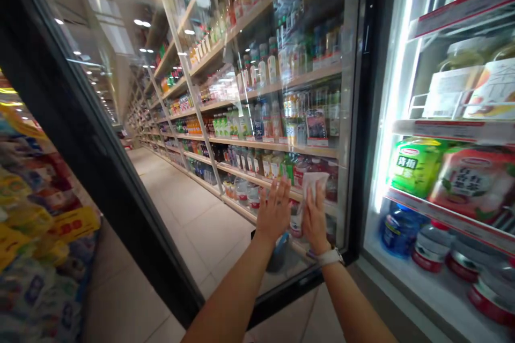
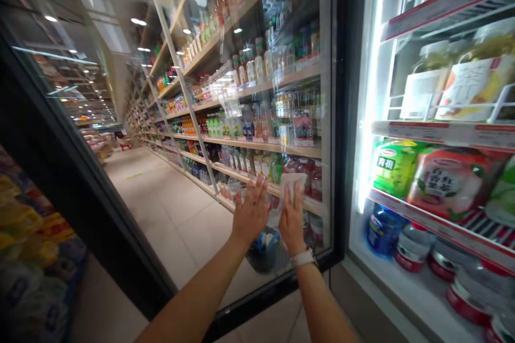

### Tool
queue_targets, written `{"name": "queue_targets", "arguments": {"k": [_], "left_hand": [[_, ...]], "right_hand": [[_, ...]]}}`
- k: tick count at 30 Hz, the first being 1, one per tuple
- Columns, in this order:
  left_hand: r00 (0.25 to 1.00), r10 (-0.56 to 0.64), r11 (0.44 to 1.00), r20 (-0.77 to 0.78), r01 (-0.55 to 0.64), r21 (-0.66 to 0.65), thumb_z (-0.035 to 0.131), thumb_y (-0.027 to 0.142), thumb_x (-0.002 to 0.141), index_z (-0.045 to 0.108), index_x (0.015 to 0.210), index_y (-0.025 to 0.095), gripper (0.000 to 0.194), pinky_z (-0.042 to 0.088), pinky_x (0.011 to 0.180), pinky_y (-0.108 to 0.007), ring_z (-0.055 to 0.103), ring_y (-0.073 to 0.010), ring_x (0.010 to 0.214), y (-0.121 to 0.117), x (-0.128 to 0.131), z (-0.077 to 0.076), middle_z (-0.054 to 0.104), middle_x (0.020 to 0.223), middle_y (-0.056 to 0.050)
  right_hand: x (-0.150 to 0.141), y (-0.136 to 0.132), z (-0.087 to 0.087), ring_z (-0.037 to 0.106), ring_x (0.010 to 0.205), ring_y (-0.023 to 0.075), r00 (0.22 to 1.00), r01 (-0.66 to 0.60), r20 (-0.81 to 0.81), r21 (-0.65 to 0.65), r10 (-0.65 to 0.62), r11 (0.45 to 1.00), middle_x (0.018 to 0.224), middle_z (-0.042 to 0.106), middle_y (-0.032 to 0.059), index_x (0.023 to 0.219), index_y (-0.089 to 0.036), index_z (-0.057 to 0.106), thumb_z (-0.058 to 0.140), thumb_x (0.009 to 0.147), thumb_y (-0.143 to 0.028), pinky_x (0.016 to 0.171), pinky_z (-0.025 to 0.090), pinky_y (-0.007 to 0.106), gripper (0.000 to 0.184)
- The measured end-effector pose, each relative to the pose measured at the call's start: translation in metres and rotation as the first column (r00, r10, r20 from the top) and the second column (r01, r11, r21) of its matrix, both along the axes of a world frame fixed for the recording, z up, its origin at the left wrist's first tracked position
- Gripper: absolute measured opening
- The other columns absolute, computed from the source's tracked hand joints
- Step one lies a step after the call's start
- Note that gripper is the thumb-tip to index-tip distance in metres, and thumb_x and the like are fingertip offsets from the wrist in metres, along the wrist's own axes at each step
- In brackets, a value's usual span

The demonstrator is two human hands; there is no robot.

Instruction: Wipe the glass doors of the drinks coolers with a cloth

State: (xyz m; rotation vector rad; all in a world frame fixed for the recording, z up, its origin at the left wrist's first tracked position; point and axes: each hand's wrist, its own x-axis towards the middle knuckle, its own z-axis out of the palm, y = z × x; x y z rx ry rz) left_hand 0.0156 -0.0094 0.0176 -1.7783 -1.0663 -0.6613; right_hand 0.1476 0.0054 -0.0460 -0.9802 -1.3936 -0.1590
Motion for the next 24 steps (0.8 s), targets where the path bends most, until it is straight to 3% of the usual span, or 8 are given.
{"name": "queue_targets", "arguments": {"k": [4,7,12,14,17,21,24], "left_hand": [[1.000,0.006,1.000,-0.012,-0.006,0.018,0.042,0.037,0.095,0.027,0.151,0.015,0.062,0.015,0.122,-0.047,0.016,-0.0230,0.149,-0.002,0.004,-0.001,0.026,0.157,-0.008],[1.000,0.017,1.000,-0.022,-0.017,0.027,0.041,0.038,0.095,0.028,0.151,0.016,0.061,0.015,0.122,-0.047,0.014,-0.0232,0.149,-0.003,0.004,-0.002,0.024,0.158,-0.007],[0.999,0.024,0.999,-0.033,-0.024,0.026,0.041,0.036,0.095,0.027,0.151,0.017,0.061,0.016,0.122,-0.047,0.015,-0.0227,0.149,-0.001,0.001,-0.002,0.025,0.158,-0.007],[0.999,0.020,0.999,-0.036,-0.019,0.026,0.042,0.034,0.095,0.027,0.151,0.017,0.060,0.017,0.121,-0.047,0.015,-0.0223,0.149,-0.001,0.000,-0.001,0.026,0.157,-0.007],[0.999,0.016,0.999,-0.027,-0.015,0.052,0.042,0.037,0.095,0.030,0.150,0.016,0.060,0.013,0.122,-0.047,0.012,-0.0225,0.150,-0.003,0.002,0.001,0.026,0.157,-0.007],[1.000,0.020,0.996,-0.023,-0.018,0.093,0.041,0.040,0.095,0.034,0.149,0.016,0.059,0.004,0.123,-0.047,0.005,-0.0232,0.150,-0.005,0.005,0.002,0.021,0.159,-0.004],[0.999,0.020,0.996,-0.025,-0.018,0.089,0.041,0.040,0.095,0.034,0.149,0.015,0.060,0.005,0.123,-0.047,0.005,-0.0231,0.150,-0.005,0.005,0.003,0.021,0.159,-0.004]], "right_hand": [[0.028,0.017,-0.012,-0.001,0.151,0.0276,0.962,0.103,-0.245,-0.080,-0.120,0.991,0.164,-0.003,0.0079,0.153,-0.021,0.023,0.027,0.098,-0.026,0.120,0.010,0.060,0.055],[0.019,0.016,-0.013,0.000,0.151,0.0285,0.943,0.091,-0.314,-0.082,-0.112,0.993,0.164,-0.004,0.0075,0.154,-0.022,0.020,0.028,0.097,-0.026,0.119,0.009,0.060,0.058],[-0.029,-0.002,-0.005,0.013,0.150,0.0274,0.989,-0.026,-0.149,-0.010,0.024,1.000,0.163,0.011,0.0081,0.153,-0.027,0.022,0.032,0.098,-0.025,0.119,0.020,0.058,0.056],[-0.035,-0.004,-0.004,0.018,0.149,0.0263,0.996,-0.066,-0.054,0.028,0.068,0.997,0.162,0.018,0.0077,0.152,-0.029,0.028,0.032,0.098,-0.022,0.118,0.025,0.056,0.054],[-0.015,0.004,-0.007,0.015,0.149,0.0261,1.000,-0.019,-0.023,0.062,0.021,0.998,0.160,0.025,0.0070,0.149,-0.028,0.035,0.030,0.096,-0.018,0.118,0.024,0.057,0.054],[0.029,0.020,-0.017,0.014,0.149,0.0283,0.949,0.165,-0.265,-0.040,-0.170,0.986,0.160,0.024,0.0112,0.147,-0.020,0.039,0.031,0.093,-0.018,0.118,0.018,0.059,0.055],[0.036,0.024,-0.019,0.019,0.148,0.0282,0.916,0.159,-0.361,-0.077,-0.176,0.984,0.160,0.022,0.0127,0.147,-0.017,0.039,0.034,0.091,-0.019,0.119,0.020,0.055,0.056]]}}
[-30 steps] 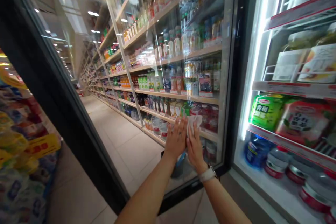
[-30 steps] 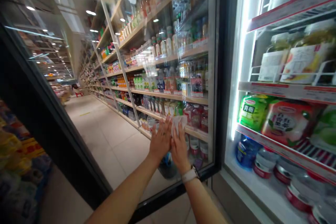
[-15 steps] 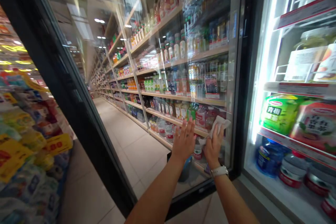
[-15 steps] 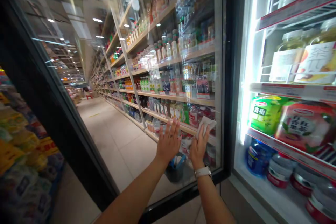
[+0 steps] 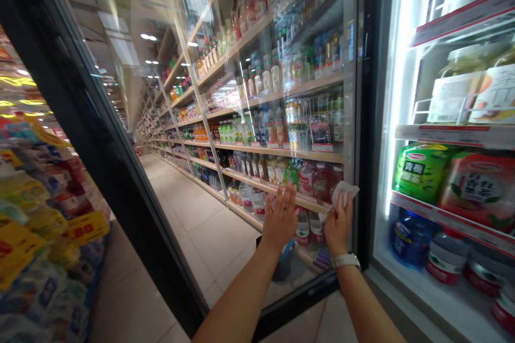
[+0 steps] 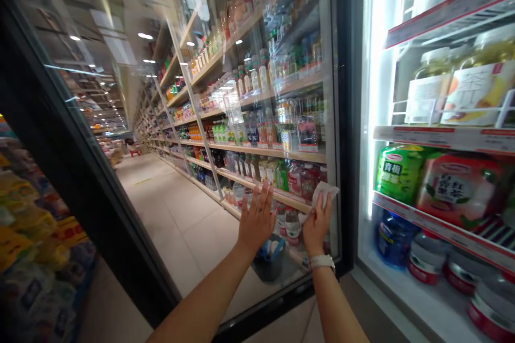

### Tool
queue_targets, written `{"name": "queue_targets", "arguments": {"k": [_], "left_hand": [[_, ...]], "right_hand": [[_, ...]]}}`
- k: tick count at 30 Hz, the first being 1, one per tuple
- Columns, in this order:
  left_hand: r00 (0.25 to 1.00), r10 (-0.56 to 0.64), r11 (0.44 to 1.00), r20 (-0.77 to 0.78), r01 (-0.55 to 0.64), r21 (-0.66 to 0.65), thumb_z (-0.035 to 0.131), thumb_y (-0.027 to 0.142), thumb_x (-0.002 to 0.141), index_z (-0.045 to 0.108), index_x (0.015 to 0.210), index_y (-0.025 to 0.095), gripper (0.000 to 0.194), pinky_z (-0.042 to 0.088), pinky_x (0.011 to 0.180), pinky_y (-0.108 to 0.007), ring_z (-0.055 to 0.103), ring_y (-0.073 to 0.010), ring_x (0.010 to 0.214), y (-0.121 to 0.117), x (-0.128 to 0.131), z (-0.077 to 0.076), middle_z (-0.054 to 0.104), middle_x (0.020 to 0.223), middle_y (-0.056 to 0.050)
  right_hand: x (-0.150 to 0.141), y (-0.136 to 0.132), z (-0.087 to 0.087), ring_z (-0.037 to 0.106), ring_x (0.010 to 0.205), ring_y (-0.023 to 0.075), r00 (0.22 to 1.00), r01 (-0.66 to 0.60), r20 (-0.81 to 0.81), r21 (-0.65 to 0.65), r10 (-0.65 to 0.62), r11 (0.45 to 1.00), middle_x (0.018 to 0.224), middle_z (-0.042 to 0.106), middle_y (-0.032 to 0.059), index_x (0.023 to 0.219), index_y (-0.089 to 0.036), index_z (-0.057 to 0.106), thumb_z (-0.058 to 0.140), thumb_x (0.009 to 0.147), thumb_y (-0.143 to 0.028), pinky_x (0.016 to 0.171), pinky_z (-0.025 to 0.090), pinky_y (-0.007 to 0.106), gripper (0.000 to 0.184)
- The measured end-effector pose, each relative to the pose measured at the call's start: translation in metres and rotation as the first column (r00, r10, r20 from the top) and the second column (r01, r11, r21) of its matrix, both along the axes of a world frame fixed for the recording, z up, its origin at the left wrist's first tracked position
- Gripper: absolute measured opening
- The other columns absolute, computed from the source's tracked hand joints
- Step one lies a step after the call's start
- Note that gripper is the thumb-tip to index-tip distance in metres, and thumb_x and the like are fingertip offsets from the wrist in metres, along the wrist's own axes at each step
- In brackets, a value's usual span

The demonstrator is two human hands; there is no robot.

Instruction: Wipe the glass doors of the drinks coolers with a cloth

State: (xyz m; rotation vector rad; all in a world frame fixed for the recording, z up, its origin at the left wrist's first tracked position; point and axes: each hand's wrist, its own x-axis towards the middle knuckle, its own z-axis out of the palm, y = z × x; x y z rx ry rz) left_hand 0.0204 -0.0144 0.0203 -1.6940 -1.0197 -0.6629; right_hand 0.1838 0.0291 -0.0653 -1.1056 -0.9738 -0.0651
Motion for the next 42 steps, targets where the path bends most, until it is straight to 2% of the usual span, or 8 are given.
{"name": "queue_targets", "arguments": {"k": [9,14,20,25,30,34,37,42], "left_hand": [[1.000,-0.012,0.998,-0.001,0.012,-0.056,0.044,0.036,0.095,0.025,0.151,0.014,0.063,0.018,0.121,-0.049,0.015,-0.0242,0.149,0.003,-0.004,-0.003,0.027,0.157,-0.008],[1.000,-0.022,0.999,0.019,0.023,-0.045,0.044,0.041,0.094,0.025,0.151,0.014,0.066,0.014,0.122,-0.049,0.013,-0.0245,0.150,0.001,-0.001,-0.002,0.027,0.157,-0.007],[0.999,-0.032,0.999,0.022,0.033,-0.022,0.044,0.041,0.094,0.025,0.151,0.014,0.066,0.008,0.123,-0.049,0.008,-0.0239,0.150,0.000,-0.001,-0.001,0.027,0.157,-0.006],[0.999,-0.044,0.999,0.024,0.044,-0.014,0.045,0.041,0.094,0.026,0.151,0.013,0.066,0.008,0.123,-0.048,0.006,-0.0240,0.150,0.002,-0.003,0.000,0.027,0.157,-0.007],[0.999,-0.039,0.999,0.000,0.039,-0.037,0.044,0.036,0.094,0.029,0.150,0.013,0.062,0.011,0.123,-0.048,0.009,-0.0247,0.150,0.002,-0.004,-0.001,0.026,0.158,-0.007],[0.999,-0.037,0.999,0.007,0.037,-0.029,0.044,0.040,0.094,0.028,0.151,0.013,0.065,0.009,0.123,-0.049,0.010,-0.0250,0.150,0.001,-0.004,-0.001,0.028,0.157,-0.007],[0.999,-0.033,0.998,0.018,0.034,-0.048,0.046,0.043,0.093,0.024,0.152,0.014,0.069,0.013,0.122,-0.049,0.013,-0.0246,0.149,0.001,-0.003,-0.001,0.031,0.156,-0.008],[0.999,-0.038,0.998,0.029,0.039,-0.057,0.045,0.043,0.093,0.023,0.152,0.014,0.070,0.013,0.122,-0.049,0.016,-0.0247,0.149,0.001,-0.001,-0.002,0.033,0.155,-0.009]], "right_hand": [[-0.074,-0.022,0.016,0.018,0.149,0.0252,0.922,-0.218,0.347,0.107,0.169,0.970,0.158,0.028,0.0092,0.150,-0.026,0.032,0.032,0.094,-0.016,0.118,0.026,0.056,0.057],[-0.030,-0.005,0.002,0.008,0.150,0.0271,0.974,-0.030,0.226,0.073,0.013,0.997,0.158,0.028,0.0096,0.148,-0.021,0.038,0.029,0.090,-0.011,0.118,0.021,0.062,0.059],[0.019,0.014,-0.020,0.020,0.147,0.0329,0.990,0.111,-0.088,-0.031,-0.113,0.993,0.155,0.031,0.0192,0.142,-0.008,0.046,0.034,0.084,-0.014,0.118,0.021,0.057,0.059],[-0.024,0.001,0.002,0.027,0.145,0.0287,0.999,0.046,0.002,0.026,-0.046,0.999,0.156,0.032,0.0139,0.142,-0.016,0.047,0.033,0.087,-0.015,0.117,0.027,0.054,0.057],[-0.066,-0.016,0.020,0.027,0.146,0.0240,0.936,-0.195,0.324,0.152,0.138,0.969,0.152,0.042,0.0089,0.142,-0.024,0.048,0.037,0.093,-0.017,0.116,0.033,0.051,0.051],[-0.041,-0.009,0.019,0.023,0.148,0.0222,0.934,-0.175,0.343,0.182,0.104,0.968,0.151,0.042,0.0065,0.141,-0.027,0.049,0.033,0.091,-0.012,0.118,0.029,0.052,0.054],[-0.001,0.004,0.011,0.015,0.149,0.0240,0.989,-0.020,0.145,0.102,0.005,0.995,0.156,0.034,0.0100,0.144,-0.020,0.044,0.030,0.087,-0.009,0.119,0.023,0.056,0.060],[0.026,0.014,0.012,0.027,0.146,0.0288,0.997,0.070,-0.045,-0.011,-0.070,0.997,0.155,0.033,0.0184,0.141,-0.008,0.047,0.036,0.082,-0.012,0.118,0.025,0.054,0.060]]}}
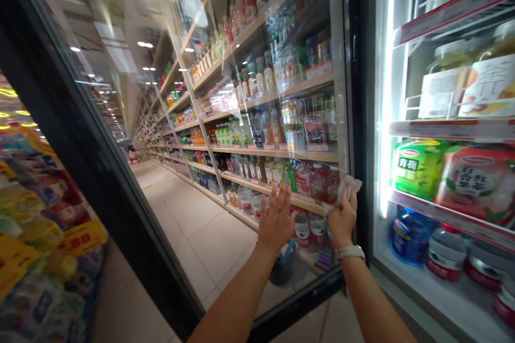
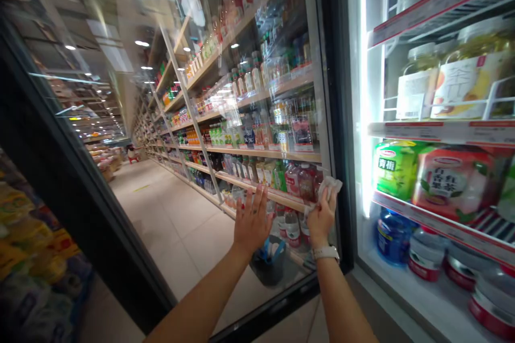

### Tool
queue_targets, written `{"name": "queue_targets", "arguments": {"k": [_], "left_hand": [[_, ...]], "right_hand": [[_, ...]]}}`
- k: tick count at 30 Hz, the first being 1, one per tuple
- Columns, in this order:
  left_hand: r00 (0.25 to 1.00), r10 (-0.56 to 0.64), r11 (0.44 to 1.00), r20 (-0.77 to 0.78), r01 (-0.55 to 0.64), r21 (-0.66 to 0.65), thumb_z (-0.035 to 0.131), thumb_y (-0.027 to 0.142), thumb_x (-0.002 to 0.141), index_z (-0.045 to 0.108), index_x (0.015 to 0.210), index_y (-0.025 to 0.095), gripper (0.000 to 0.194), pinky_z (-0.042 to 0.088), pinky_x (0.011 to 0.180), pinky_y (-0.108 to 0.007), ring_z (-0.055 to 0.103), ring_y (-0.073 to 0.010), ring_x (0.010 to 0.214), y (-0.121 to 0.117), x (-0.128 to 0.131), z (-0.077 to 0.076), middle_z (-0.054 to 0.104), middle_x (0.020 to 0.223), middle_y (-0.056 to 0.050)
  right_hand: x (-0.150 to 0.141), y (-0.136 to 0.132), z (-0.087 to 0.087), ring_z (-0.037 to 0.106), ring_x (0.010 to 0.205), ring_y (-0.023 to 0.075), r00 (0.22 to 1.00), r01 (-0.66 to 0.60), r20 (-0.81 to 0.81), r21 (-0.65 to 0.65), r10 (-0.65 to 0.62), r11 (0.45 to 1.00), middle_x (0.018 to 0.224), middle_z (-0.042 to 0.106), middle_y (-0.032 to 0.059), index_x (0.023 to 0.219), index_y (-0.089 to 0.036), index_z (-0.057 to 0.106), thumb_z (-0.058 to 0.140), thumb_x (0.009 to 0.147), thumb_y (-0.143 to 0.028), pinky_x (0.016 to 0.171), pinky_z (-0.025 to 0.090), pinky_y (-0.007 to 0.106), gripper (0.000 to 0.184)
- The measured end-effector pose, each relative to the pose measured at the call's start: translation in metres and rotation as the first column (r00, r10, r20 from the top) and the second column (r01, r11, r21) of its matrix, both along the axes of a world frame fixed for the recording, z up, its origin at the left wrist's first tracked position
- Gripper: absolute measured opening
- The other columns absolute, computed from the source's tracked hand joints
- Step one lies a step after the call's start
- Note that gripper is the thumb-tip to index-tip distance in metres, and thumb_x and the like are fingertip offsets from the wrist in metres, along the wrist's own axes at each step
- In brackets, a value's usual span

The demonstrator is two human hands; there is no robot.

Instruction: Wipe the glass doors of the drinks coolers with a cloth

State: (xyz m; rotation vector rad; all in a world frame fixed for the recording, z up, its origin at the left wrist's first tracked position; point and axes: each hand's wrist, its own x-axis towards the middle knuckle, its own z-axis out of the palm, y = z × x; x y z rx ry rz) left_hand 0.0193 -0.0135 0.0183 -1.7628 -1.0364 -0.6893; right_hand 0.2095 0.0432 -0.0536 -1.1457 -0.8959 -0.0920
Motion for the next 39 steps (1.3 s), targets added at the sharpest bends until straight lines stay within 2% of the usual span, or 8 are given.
{"name": "queue_targets", "arguments": {"k": [6,12,15,20,23,30,34,39], "left_hand": [[0.990,-0.106,0.994,-0.094,0.103,-0.038,0.046,0.041,0.092,0.025,0.152,0.017,0.068,0.011,0.123,-0.045,0.017,-0.0231,0.149,-0.023,-0.021,0.019,0.032,0.156,-0.006],[0.998,-0.026,0.994,0.055,0.021,0.105,0.046,0.035,0.094,0.015,0.154,0.017,0.070,0.010,0.123,-0.046,0.015,-0.0244,0.149,-0.040,-0.080,0.047,0.035,0.154,-0.009],[0.999,0.043,0.995,0.030,-0.046,0.091,0.046,0.040,0.094,0.014,0.154,0.017,0.071,0.008,0.123,-0.048,0.016,-0.0257,0.149,-0.037,-0.088,0.045,0.036,0.154,-0.010],[0.998,0.060,0.995,0.012,-0.061,0.080,0.046,0.048,0.093,0.015,0.154,0.015,0.076,0.006,0.123,-0.049,0.013,-0.0255,0.149,-0.033,-0.085,0.035,0.035,0.154,-0.011],[0.998,0.066,0.995,0.009,-0.066,0.070,0.046,0.051,0.092,0.016,0.154,0.014,0.078,0.007,0.123,-0.049,0.010,-0.0264,0.150,-0.033,-0.087,0.034,0.034,0.154,-0.011],[0.999,0.049,0.996,-0.017,-0.048,0.081,0.041,0.046,0.094,0.014,0.153,0.011,0.074,0.006,0.123,-0.048,0.008,-0.0262,0.150,-0.033,-0.091,0.033,0.028,0.157,-0.011],[0.998,0.070,0.995,-0.009,-0.069,0.065,0.042,0.049,0.093,0.016,0.153,0.011,0.076,0.009,0.122,-0.049,0.010,-0.0265,0.150,-0.035,-0.089,0.034,0.029,0.156,-0.012],[0.995,0.100,0.994,-0.002,-0.099,0.042,0.042,0.050,0.093,0.019,0.153,0.012,0.075,0.010,0.122,-0.051,0.011,-0.0274,0.150,-0.037,-0.085,0.033,0.030,0.156,-0.012]], "right_hand": [[-0.067,-0.029,0.036,0.022,0.148,0.0219,0.946,-0.213,0.268,0.093,0.182,0.973,0.157,0.033,0.0073,0.147,-0.023,0.040,0.031,0.089,-0.009,0.119,0.027,0.052,0.061],[-0.112,-0.056,0.041,0.019,0.148,0.0205,0.677,-0.476,0.680,0.113,0.282,0.872,0.157,0.033,-0.0007,0.152,-0.033,0.026,0.031,0.086,0.002,0.118,0.034,0.047,0.075],[-0.100,-0.048,0.039,0.015,0.149,0.0212,0.765,-0.378,0.609,0.159,0.211,0.912,0.159,0.028,-0.0010,0.152,-0.034,0.024,0.030,0.087,0.001,0.119,0.030,0.050,0.074],[-0.074,-0.029,0.048,0.010,0.150,0.0282,0.978,-0.109,0.191,0.129,0.083,0.986,0.163,0.013,0.0096,0.153,-0.023,0.026,0.030,0.095,-0.015,0.119,0.016,0.061,0.058],[-0.091,-0.031,0.054,0.013,0.150,0.0289,0.983,-0.119,0.158,0.136,0.097,0.984,0.162,0.017,0.0102,0.152,-0.023,0.028,0.031,0.097,-0.021,0.119,0.016,0.061,0.056],[-0.168,-0.059,0.056,0.019,0.149,0.0257,0.796,-0.402,0.562,0.214,0.224,0.890,0.158,0.031,0.0045,0.153,-0.032,0.022,0.034,0.094,-0.012,0.116,0.033,0.056,0.064],[-0.144,-0.049,0.062,0.015,0.149,0.0234,0.779,-0.364,0.605,0.219,0.167,0.905,0.157,0.033,0.0020,0.153,-0.034,0.023,0.033,0.091,-0.006,0.120,0.026,0.055,0.068],[-0.085,-0.029,0.066,0.009,0.150,0.0263,0.962,-0.106,0.267,0.151,0.063,0.983,0.161,0.023,0.0063,0.152,-0.025,0.030,0.028,0.089,-0.007,0.119,0.020,0.060,0.065]]}}
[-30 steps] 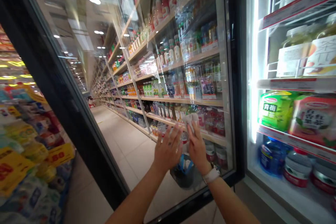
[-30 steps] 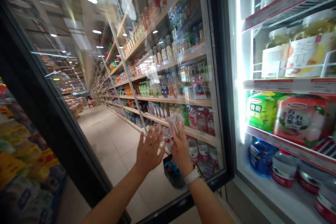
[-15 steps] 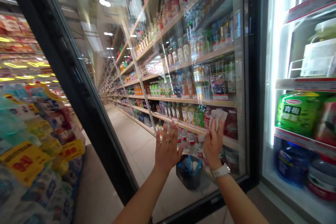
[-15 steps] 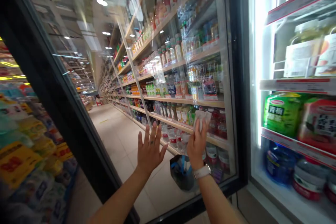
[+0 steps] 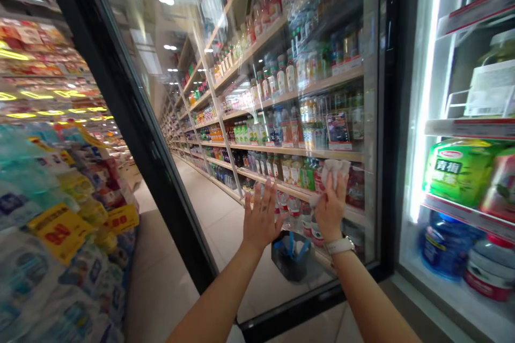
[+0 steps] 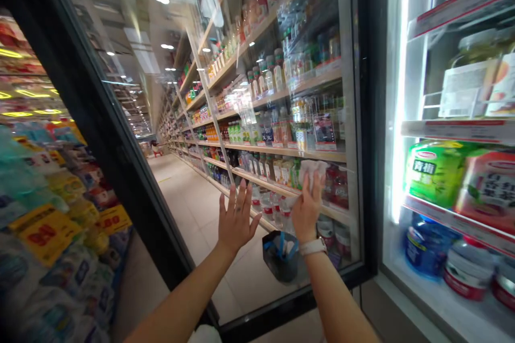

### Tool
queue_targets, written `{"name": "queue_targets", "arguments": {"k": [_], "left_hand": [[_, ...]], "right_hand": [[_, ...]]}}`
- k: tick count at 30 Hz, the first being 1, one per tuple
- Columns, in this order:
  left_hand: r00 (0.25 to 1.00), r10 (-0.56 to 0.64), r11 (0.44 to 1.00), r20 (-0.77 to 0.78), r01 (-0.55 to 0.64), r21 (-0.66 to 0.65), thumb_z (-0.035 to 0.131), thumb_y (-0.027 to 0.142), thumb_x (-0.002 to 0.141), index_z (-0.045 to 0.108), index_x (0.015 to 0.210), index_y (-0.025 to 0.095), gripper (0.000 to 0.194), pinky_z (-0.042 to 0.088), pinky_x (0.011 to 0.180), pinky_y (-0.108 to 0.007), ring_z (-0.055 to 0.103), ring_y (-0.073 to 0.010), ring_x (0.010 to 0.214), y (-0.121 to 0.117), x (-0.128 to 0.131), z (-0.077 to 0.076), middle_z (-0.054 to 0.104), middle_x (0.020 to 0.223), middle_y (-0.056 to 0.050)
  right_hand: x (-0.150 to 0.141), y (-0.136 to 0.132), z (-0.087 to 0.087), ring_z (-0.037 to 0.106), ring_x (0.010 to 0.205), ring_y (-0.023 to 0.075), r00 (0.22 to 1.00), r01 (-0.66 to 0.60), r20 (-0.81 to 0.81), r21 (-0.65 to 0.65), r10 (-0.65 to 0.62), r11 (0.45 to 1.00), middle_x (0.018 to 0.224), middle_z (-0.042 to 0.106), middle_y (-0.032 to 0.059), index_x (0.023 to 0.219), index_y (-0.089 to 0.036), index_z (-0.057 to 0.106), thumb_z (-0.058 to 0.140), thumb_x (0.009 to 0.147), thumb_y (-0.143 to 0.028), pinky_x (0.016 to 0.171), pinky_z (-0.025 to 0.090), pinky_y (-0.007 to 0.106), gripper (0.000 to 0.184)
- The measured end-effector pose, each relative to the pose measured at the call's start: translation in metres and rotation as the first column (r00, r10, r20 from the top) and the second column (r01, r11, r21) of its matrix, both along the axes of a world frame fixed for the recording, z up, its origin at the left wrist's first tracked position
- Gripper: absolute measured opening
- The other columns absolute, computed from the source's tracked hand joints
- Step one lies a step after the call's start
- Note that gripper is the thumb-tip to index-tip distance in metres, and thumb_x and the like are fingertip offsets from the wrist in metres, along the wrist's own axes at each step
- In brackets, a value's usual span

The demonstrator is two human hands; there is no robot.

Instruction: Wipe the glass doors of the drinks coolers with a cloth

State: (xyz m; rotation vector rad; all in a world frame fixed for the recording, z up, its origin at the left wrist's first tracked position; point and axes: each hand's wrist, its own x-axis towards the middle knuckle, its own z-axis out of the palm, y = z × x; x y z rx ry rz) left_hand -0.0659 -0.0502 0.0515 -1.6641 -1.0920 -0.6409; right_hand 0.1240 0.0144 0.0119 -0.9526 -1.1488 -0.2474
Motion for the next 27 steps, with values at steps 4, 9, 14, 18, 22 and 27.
{"name": "queue_targets", "arguments": {"k": [4,9,14,18,22,27], "left_hand": [[1.000,0.008,1.000,-0.003,-0.008,-0.013,0.042,0.051,0.092,0.022,0.152,0.012,0.075,0.009,0.122,-0.052,0.008,-0.0280,0.150,0.000,0.001,-0.001,0.031,0.156,-0.012],[0.999,-0.027,1.000,-0.030,0.027,0.004,0.040,0.052,0.092,0.035,0.148,0.009,0.070,0.005,0.122,-0.051,0.005,-0.0280,0.150,0.001,-0.004,-0.001,0.029,0.156,-0.013],[0.998,-0.039,0.999,-0.039,0.039,0.002,0.039,0.053,0.092,0.035,0.147,0.007,0.072,0.005,0.122,-0.050,0.004,-0.0277,0.150,0.001,-0.007,-0.001,0.030,0.156,-0.013],[0.999,-0.019,1.000,-0.030,0.019,-0.013,0.040,0.056,0.091,0.029,0.150,0.009,0.076,0.006,0.122,-0.051,0.005,-0.0282,0.150,0.000,-0.004,-0.001,0.032,0.156,-0.013],[0.999,-0.016,1.000,-0.030,0.016,-0.008,0.042,0.057,0.090,0.028,0.151,0.009,0.078,0.006,0.122,-0.052,0.005,-0.0289,0.150,-0.001,-0.001,-0.001,0.032,0.156,-0.014],[0.999,-0.034,0.999,-0.034,0.036,0.033,0.040,0.054,0.092,0.035,0.147,0.007,0.073,0.002,0.122,-0.051,0.001,-0.0289,0.150,0.000,-0.002,0.000,0.032,0.156,-0.013]], "right_hand": [[-0.008,-0.002,-0.004,0.008,0.150,0.0287,0.998,0.015,-0.063,-0.033,-0.017,0.999,0.161,0.020,0.0090,0.152,-0.021,0.028,0.029,0.091,-0.011,0.119,0.018,0.061,0.063],[-0.078,-0.029,-0.020,0.012,0.150,0.0246,0.945,-0.218,0.269,0.086,0.188,0.972,0.160,0.026,0.0042,0.154,-0.030,0.021,0.032,0.095,-0.012,0.119,0.026,0.055,0.063],[-0.073,-0.029,-0.022,0.012,0.150,0.0222,0.896,-0.256,0.394,0.078,0.206,0.964,0.159,0.030,0.0015,0.153,-0.033,0.020,0.035,0.094,-0.010,0.120,0.027,0.052,0.066],[-0.011,-0.004,-0.013,0.011,0.150,0.0265,0.995,-0.043,0.086,-0.002,0.043,0.999,0.160,0.023,0.0084,0.151,-0.023,0.031,0.029,0.091,-0.009,0.120,0.020,0.058,0.062],[0.019,0.012,-0.014,0.015,0.149,0.0302,0.985,0.065,-0.153,-0.069,-0.075,0.995,0.159,0.025,0.0148,0.148,-0.013,0.037,0.033,0.089,-0.014,0.120,0.019,0.055,0.059],[-0.042,-0.010,-0.022,0.011,0.150,0.0274,0.998,-0.037,0.055,0.052,0.034,0.998,0.160,0.025,0.0095,0.151,-0.021,0.031,0.029,0.093,-0.012,0.119,0.021,0.059,0.058]]}}
